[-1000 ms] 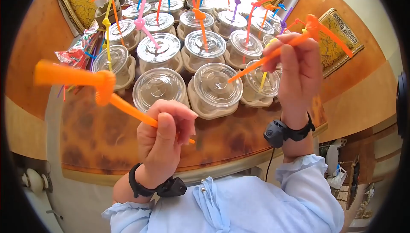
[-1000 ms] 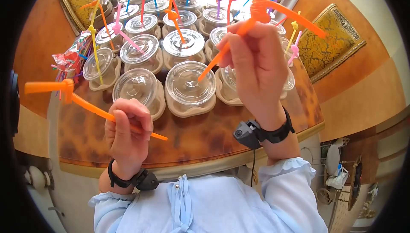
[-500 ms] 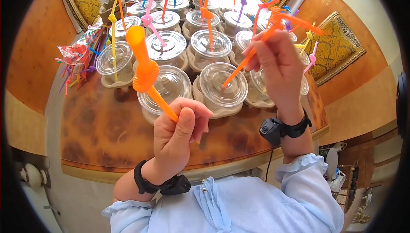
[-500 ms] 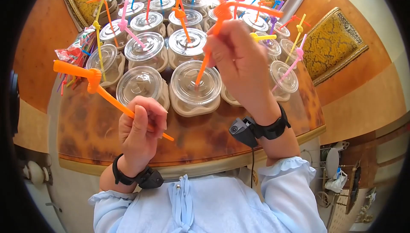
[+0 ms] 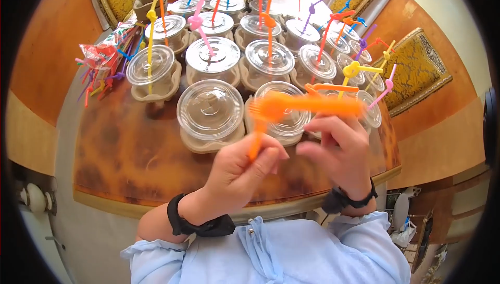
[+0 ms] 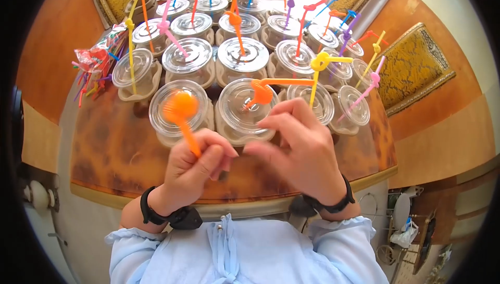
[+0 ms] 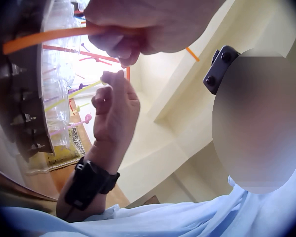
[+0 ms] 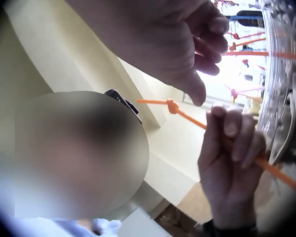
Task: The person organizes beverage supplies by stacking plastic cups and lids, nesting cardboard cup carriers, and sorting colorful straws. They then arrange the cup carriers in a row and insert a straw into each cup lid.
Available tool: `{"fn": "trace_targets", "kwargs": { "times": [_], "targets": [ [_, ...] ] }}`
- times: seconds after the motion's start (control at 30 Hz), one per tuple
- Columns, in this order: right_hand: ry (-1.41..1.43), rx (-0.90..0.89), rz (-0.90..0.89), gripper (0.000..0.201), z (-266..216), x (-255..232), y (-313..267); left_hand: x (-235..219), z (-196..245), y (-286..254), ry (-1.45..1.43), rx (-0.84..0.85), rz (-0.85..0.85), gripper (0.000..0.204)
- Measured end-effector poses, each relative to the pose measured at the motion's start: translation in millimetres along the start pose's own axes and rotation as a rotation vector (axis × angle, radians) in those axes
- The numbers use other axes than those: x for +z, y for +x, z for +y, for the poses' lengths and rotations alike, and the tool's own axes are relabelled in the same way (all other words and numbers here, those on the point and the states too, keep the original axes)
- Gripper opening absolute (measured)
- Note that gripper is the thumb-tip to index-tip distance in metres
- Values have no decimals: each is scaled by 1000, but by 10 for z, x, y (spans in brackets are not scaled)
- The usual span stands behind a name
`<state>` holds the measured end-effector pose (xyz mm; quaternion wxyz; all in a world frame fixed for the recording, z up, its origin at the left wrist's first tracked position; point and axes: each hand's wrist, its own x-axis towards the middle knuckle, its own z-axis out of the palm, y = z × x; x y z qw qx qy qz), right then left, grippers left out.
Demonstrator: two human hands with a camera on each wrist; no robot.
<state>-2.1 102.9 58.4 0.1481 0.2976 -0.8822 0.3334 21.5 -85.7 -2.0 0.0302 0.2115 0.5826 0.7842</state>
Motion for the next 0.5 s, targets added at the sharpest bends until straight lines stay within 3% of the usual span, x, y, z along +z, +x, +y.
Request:
{"fn": "trace_targets", "kwargs": {
  "times": [0.07, 0.17, 0.27, 0.33, 0.43, 0.5],
  "targets": [
    [228, -68, -89, 21, -97, 22, 11, -21, -14, -24, 164, -19, -148, 13],
    [478, -359, -84, 20, -80, 129, 116, 65, -77, -21, 267, 168, -184, 11],
    [664, -388, 48, 16, -136, 28, 184, 25, -102, 6, 305, 0, -175, 30],
    [706, -435, 231, 20, -241, -55, 317, -25, -189, 23, 372, -77, -189, 48],
    [660, -513, 369, 19, -353, -2, 605, -68, -161, 59, 469, -300, -275, 48],
    [608, -471, 374, 18, -444, 113, 748, -87, -300, 43, 521, -257, -299, 45]
  ]
}}
